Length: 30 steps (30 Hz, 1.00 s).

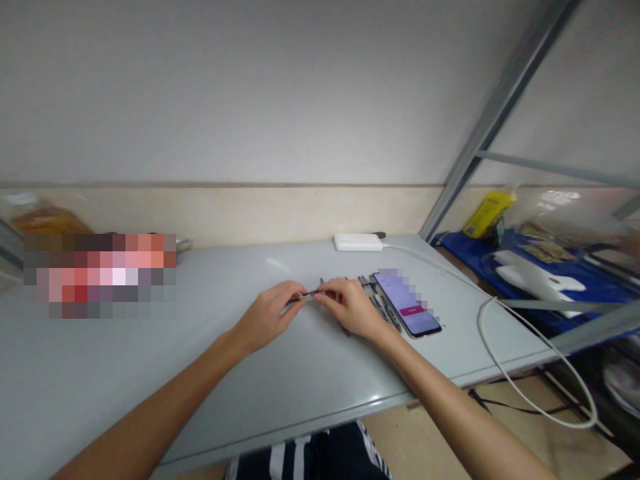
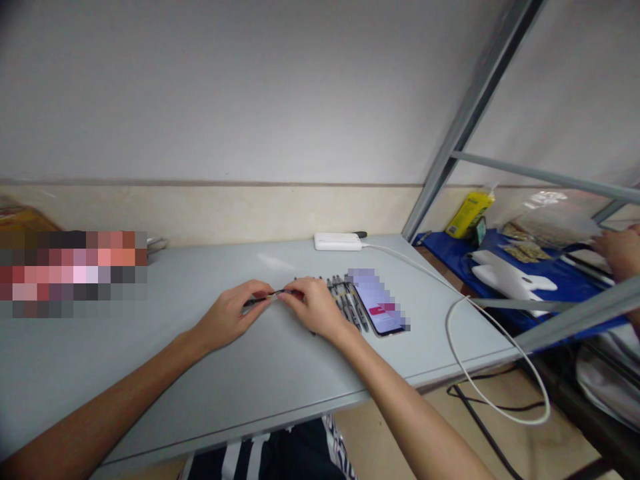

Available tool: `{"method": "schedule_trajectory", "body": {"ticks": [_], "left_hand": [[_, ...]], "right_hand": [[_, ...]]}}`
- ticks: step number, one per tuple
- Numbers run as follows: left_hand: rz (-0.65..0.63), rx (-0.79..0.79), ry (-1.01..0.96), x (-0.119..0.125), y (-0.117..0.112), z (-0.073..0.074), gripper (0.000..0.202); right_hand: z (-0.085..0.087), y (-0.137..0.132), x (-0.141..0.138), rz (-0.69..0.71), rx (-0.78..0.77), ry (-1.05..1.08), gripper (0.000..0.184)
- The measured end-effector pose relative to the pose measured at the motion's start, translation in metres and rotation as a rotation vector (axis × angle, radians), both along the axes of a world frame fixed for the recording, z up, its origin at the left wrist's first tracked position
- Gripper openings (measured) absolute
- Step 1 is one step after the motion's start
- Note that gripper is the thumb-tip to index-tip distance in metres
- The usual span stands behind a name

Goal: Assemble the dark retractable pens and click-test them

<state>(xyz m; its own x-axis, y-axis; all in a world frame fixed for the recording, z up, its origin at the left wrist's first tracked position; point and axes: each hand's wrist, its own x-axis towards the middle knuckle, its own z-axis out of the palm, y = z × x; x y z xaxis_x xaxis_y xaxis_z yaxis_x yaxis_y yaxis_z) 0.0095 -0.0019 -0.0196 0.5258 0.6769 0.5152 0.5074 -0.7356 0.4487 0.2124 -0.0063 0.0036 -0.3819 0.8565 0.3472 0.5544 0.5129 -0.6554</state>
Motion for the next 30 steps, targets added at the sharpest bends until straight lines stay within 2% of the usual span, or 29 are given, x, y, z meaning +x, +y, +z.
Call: {"method": "schedule_trajectory", "body": {"ticks": [6,12,15,21,30], "left_hand": [[0.139,-0.003,-0.026,-0.014,0.01,0.008,0.019],[0.236,-0.085,-0.215,-0.02,0.015,0.011,0.018],[0.214,-0.113,-0.261,-0.018,0.015,0.009,0.019],[0.094,-0.034,-0.171,-0.012,0.01,0.01,0.015],[0.203,0.108,-0.306,-0.016,0.014,0.01,0.012]], "right_hand": [[-0.008,0.004,0.014,-0.144,-0.194,0.367,0.028],[-0.014,0.006,0.022,-0.217,-0.362,0.66,0.03],[-0.015,0.005,0.021,-0.197,-0.363,0.701,0.033],[-0.017,0.003,0.019,-0.197,-0.346,0.724,0.038],[-0.022,0.006,0.021,-0.075,-0.486,0.805,0.05]]}}
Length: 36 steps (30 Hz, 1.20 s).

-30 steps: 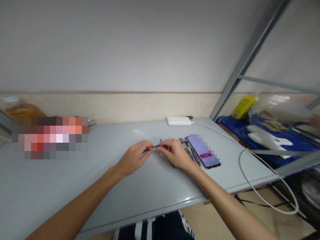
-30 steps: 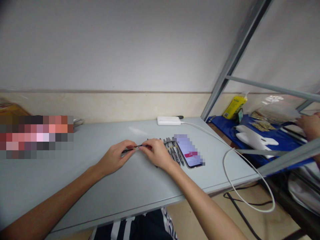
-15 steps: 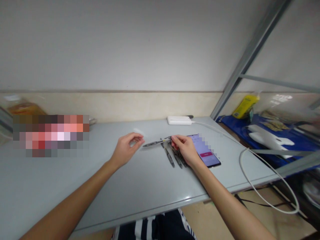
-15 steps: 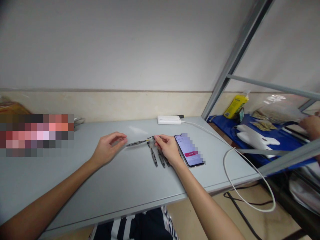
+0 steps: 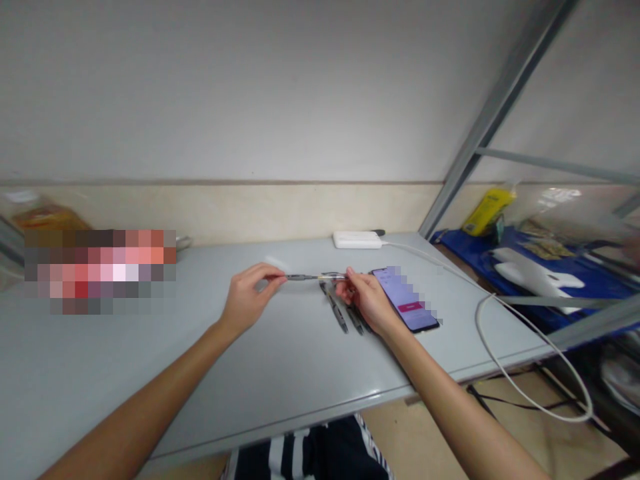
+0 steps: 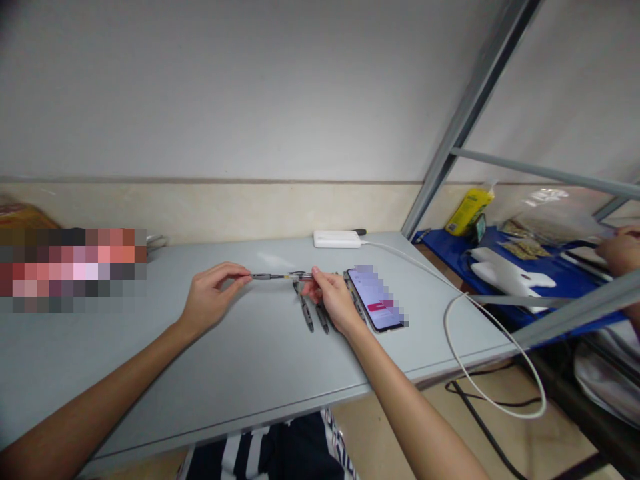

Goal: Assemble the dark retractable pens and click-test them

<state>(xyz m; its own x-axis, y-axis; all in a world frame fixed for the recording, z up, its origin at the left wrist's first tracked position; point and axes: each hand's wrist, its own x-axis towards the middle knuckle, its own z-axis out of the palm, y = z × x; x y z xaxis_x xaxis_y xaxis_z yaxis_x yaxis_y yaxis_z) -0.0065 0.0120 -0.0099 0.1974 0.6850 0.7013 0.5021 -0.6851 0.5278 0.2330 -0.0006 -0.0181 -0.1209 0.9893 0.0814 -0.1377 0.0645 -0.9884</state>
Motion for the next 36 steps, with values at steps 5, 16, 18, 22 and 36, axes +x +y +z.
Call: {"method": "schedule_trajectory", "body": {"ticks": [5,16,18,22,36], "left_hand": [[0.005,0.014,-0.025,-0.001,0.001,-0.001,0.011],[-0.04,0.233,0.327,0.003,-0.003,0.003,0.021],[0.001,0.31,0.501,0.002,-0.003,0.002,0.022],[0.066,0.438,0.706,0.001,-0.003,0.004,0.022],[0.031,0.535,0.735,0.003,-0.007,0.007,0.027]], "right_hand": [[0.0,0.001,-0.001,0.037,-0.04,0.095,0.053],[0.009,-0.006,0.0,0.087,-0.007,-0.145,0.033],[0.01,-0.007,-0.001,0.152,-0.046,-0.115,0.028],[0.016,-0.008,0.0,0.328,-0.158,-0.096,0.024],[0.024,-0.017,0.0,0.526,-0.16,-0.18,0.036]]}}
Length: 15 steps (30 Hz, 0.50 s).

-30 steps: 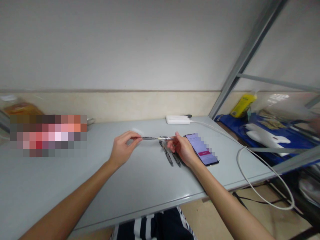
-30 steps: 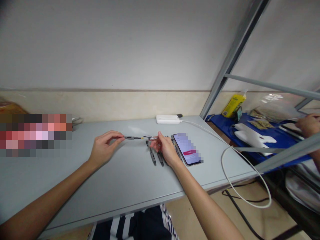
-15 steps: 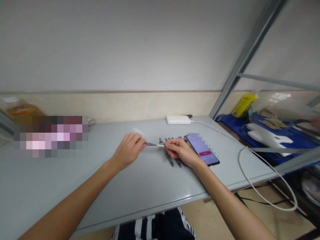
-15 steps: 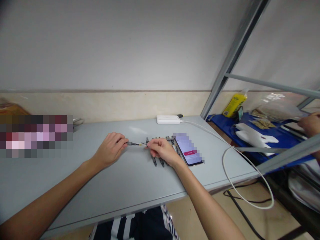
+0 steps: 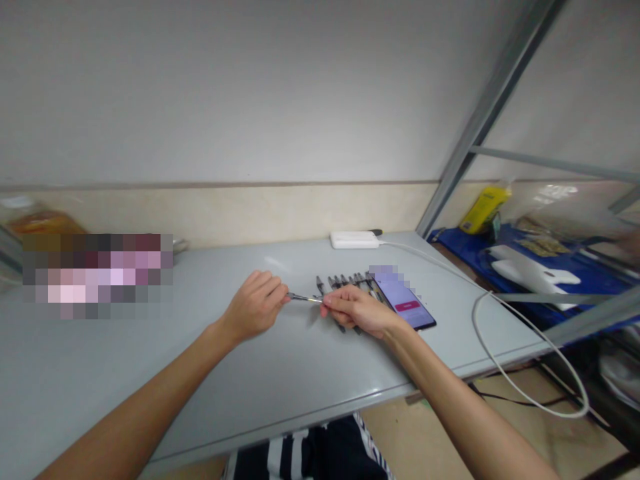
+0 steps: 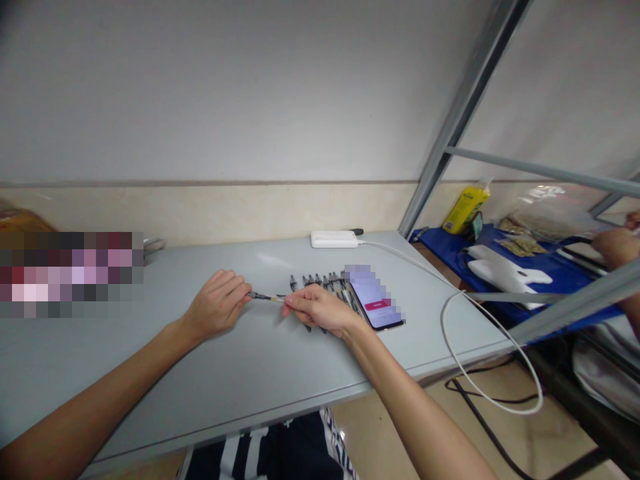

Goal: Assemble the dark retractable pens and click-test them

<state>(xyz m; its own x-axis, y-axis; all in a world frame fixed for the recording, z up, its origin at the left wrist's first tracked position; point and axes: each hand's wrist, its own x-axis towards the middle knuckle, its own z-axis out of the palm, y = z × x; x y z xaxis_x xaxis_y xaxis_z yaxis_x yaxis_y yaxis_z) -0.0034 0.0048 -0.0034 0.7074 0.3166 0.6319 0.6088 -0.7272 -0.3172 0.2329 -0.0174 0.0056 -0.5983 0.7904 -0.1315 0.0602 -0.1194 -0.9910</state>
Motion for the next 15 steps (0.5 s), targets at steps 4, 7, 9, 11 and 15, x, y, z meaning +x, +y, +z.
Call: {"method": "schedule_trajectory", "body": {"ticks": [4,7,9,11,15], "left_hand": [[-0.033,-0.091,-0.041,0.0002,-0.0006,-0.0029,0.03],[-0.038,-0.137,-0.045,0.0007,-0.0011,-0.0038,0.03],[-0.038,-0.153,-0.046,0.001,-0.0015,-0.0034,0.03],[-0.039,-0.162,-0.048,0.0011,-0.0019,-0.0024,0.03],[-0.039,-0.171,-0.054,0.0008,-0.0023,-0.0016,0.03]], "right_hand": [[-0.0035,-0.0031,-0.0024,-0.04,0.122,-0.083,0.038],[-0.007,-0.0031,-0.0027,-0.053,0.185,-0.133,0.039],[-0.0084,-0.0025,-0.0022,-0.053,0.234,-0.165,0.039],[-0.0083,-0.002,-0.0018,-0.059,0.291,-0.201,0.039],[-0.0044,-0.003,-0.0024,-0.079,0.39,-0.27,0.04]]}}
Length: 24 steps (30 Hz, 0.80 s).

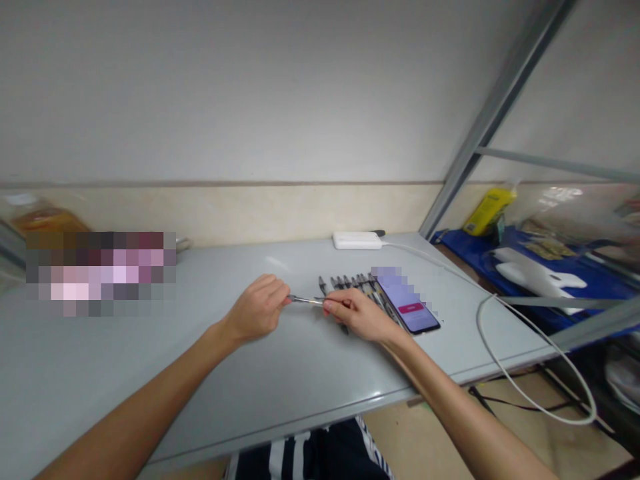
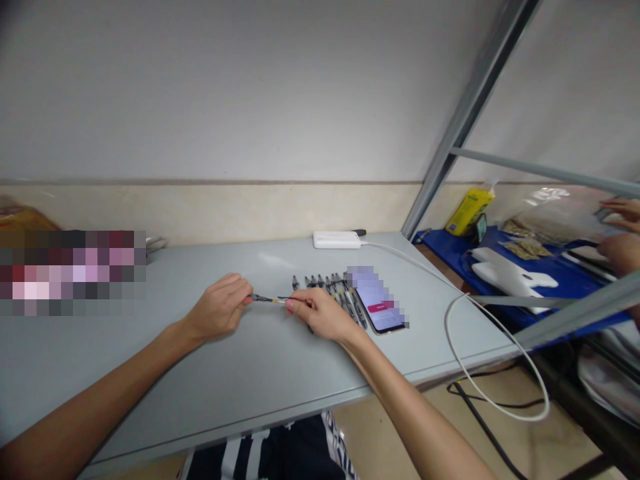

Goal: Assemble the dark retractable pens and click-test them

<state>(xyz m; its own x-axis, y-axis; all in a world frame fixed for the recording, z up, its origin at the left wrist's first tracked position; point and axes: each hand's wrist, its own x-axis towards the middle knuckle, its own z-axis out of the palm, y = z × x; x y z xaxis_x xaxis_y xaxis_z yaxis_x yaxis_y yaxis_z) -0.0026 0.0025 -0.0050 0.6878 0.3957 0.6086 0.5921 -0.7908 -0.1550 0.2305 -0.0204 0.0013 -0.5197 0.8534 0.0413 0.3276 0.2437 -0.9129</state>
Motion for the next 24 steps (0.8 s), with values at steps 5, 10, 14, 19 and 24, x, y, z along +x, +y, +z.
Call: {"method": "schedule_trajectory", "body": {"ticks": [5,10,14,19,24], "left_hand": [[-0.03,0.027,-0.022,-0.003,0.002,-0.003,0.029],[-0.056,0.135,0.016,-0.002,0.002,0.0,0.025],[-0.059,0.139,0.054,0.002,-0.003,0.005,0.019],[-0.013,0.126,0.08,0.007,-0.005,0.001,0.015],[0.064,0.265,-0.009,0.009,-0.001,-0.005,0.029]], "right_hand": [[0.01,-0.003,-0.002,0.001,-0.009,-0.026,0.039],[0.016,-0.005,-0.002,0.217,-0.426,0.073,0.033],[0.013,-0.009,-0.005,0.287,-0.668,0.193,0.032],[0.01,-0.016,-0.014,0.28,-0.805,0.389,0.037],[0.006,-0.028,-0.032,0.203,-0.74,0.374,0.04]]}}
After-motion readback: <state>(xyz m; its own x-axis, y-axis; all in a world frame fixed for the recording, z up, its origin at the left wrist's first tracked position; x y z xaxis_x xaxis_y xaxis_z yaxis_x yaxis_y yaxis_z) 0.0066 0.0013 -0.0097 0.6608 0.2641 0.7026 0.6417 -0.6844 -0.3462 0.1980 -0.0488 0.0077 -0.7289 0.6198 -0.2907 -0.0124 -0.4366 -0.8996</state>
